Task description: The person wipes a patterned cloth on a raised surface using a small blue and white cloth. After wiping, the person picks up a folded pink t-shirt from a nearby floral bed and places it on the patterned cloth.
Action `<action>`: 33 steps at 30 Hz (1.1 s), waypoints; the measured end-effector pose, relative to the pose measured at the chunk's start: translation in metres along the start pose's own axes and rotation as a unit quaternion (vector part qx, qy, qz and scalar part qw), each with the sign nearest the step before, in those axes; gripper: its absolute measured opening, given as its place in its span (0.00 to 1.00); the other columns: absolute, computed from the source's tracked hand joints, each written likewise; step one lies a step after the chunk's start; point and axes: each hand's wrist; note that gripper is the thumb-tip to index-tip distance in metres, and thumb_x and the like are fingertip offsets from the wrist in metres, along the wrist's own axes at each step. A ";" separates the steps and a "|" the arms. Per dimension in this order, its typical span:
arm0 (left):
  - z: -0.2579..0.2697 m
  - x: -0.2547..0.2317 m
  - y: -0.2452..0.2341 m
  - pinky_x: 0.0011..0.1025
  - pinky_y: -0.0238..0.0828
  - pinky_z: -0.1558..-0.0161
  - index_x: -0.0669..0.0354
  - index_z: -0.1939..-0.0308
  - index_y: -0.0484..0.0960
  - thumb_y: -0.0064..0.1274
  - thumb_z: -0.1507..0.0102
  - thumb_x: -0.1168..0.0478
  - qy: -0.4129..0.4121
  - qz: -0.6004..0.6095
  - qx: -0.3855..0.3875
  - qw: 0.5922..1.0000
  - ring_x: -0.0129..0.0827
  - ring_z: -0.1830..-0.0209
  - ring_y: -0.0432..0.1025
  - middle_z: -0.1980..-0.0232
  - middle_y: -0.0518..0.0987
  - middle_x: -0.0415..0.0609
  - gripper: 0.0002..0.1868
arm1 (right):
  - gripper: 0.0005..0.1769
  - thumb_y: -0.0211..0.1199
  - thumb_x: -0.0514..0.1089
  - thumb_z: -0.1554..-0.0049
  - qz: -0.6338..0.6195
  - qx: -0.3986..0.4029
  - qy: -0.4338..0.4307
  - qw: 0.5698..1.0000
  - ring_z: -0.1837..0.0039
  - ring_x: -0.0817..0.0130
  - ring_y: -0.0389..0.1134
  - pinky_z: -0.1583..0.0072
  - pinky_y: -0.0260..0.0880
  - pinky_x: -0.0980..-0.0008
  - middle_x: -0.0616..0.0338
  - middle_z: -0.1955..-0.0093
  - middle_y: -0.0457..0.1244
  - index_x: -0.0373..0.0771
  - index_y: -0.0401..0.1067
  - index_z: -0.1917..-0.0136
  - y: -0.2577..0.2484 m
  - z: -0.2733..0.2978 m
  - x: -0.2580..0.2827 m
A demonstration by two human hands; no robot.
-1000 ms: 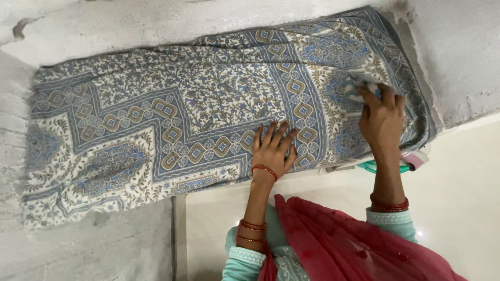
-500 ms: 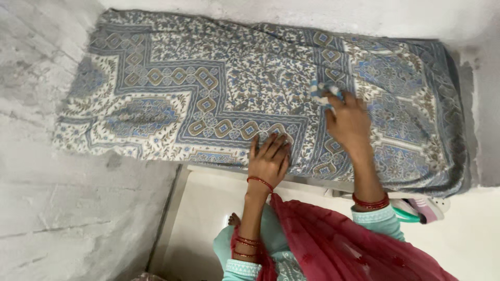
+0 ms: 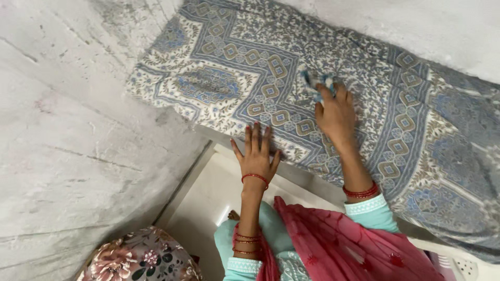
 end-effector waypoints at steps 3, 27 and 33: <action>-0.005 0.013 -0.008 0.71 0.21 0.27 0.44 0.22 0.59 0.52 0.37 0.41 -0.004 -0.018 -0.025 1.000 0.46 0.16 0.41 0.17 0.50 0.49 0.41 | 0.27 0.63 0.39 0.45 0.048 0.110 -0.041 0.992 0.32 0.42 0.60 0.32 0.63 0.48 0.40 0.29 0.59 0.46 0.73 0.32 0.027 0.000 0.035; -0.049 0.107 -0.043 0.71 0.35 0.28 0.42 0.20 0.50 0.56 0.37 0.51 0.029 -0.058 0.118 0.991 0.44 0.17 0.42 0.16 0.48 0.44 0.45 | 0.27 0.73 0.41 0.52 -0.045 0.037 -0.101 0.993 0.37 0.29 0.60 0.38 0.65 0.37 0.31 0.33 0.59 0.45 0.77 0.38 0.130 -0.121 0.168; -0.051 0.111 -0.038 0.68 0.44 0.28 0.42 0.19 0.49 0.59 0.39 0.50 0.041 -0.079 0.137 0.987 0.46 0.17 0.43 0.16 0.48 0.43 0.49 | 0.28 0.64 0.39 0.43 -0.208 0.134 -0.073 0.966 0.31 0.45 0.65 0.29 0.66 0.46 0.44 0.34 0.62 0.54 0.73 0.29 0.149 -0.133 0.203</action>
Point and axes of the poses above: each hand's wrist, its own z-axis away from the middle knuckle, its own y-axis out of the palm, x = y × z
